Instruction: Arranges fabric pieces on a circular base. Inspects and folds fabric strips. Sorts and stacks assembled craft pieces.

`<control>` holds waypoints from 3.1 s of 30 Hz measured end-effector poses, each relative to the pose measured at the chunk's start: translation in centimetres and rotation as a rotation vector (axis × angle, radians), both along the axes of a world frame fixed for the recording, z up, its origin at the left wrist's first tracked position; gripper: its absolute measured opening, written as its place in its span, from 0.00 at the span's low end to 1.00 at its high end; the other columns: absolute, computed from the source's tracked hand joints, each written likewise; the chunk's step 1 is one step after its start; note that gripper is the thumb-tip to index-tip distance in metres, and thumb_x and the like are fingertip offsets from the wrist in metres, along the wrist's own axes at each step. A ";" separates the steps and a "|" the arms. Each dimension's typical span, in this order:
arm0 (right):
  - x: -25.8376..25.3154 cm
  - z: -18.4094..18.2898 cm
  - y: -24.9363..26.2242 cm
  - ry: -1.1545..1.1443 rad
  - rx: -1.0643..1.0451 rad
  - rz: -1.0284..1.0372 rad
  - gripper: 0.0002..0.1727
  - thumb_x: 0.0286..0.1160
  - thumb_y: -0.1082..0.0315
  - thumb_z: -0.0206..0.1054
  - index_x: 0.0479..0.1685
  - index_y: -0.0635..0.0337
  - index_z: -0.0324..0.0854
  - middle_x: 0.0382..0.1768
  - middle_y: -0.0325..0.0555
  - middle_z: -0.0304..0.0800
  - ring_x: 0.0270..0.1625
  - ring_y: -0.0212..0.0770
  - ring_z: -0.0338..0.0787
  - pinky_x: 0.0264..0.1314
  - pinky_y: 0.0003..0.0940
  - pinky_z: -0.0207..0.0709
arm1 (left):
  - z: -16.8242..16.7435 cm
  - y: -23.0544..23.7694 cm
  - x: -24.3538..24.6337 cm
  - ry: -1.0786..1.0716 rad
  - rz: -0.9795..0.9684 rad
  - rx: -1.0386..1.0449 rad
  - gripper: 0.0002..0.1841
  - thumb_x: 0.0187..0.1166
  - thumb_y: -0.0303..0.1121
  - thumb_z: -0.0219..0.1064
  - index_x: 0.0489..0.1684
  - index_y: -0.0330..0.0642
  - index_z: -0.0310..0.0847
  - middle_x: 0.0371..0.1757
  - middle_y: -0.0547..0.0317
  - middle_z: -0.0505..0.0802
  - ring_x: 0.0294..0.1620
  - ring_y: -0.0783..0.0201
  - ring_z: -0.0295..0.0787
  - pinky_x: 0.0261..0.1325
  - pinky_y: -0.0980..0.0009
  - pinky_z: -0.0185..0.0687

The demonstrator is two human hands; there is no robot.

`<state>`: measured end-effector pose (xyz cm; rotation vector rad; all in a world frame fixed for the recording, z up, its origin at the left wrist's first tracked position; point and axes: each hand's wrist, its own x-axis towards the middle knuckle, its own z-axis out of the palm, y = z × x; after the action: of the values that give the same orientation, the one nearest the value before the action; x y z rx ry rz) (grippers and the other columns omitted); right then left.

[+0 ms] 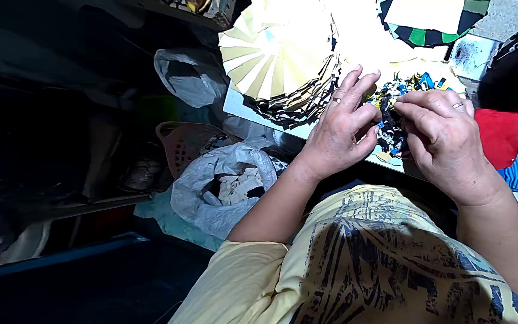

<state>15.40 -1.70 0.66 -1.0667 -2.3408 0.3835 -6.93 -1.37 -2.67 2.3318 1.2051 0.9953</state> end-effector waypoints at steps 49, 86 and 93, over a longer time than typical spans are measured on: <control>-1.1 -1.3 0.7 0.140 0.002 -0.033 0.10 0.80 0.64 0.69 0.45 0.60 0.94 0.51 0.48 0.94 0.60 0.48 0.87 0.63 0.49 0.72 | -0.5 -0.4 0.2 0.015 0.030 0.101 0.12 0.79 0.36 0.63 0.42 0.43 0.93 0.82 0.37 0.78 0.91 0.34 0.57 0.91 0.40 0.52; -0.8 -1.0 2.6 0.318 0.044 -0.184 0.07 0.77 0.75 0.67 0.46 0.66 0.89 0.42 0.49 0.94 0.50 0.41 0.89 0.56 0.37 0.79 | -0.1 -0.5 0.6 0.123 0.038 0.049 0.14 0.83 0.38 0.57 0.49 0.45 0.89 0.88 0.40 0.71 0.94 0.38 0.51 0.92 0.37 0.48; 0.3 -0.9 2.5 0.236 0.039 -0.229 0.12 0.83 0.74 0.62 0.55 0.63 0.90 0.48 0.48 0.96 0.57 0.44 0.90 0.64 0.41 0.77 | -0.3 -0.4 0.6 0.088 0.040 0.078 0.18 0.82 0.39 0.57 0.59 0.44 0.89 0.86 0.39 0.73 0.93 0.37 0.55 0.92 0.42 0.51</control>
<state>15.72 0.84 -0.24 -1.1866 -1.9878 0.3537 -6.33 -1.80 -2.95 2.4441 1.2719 0.9782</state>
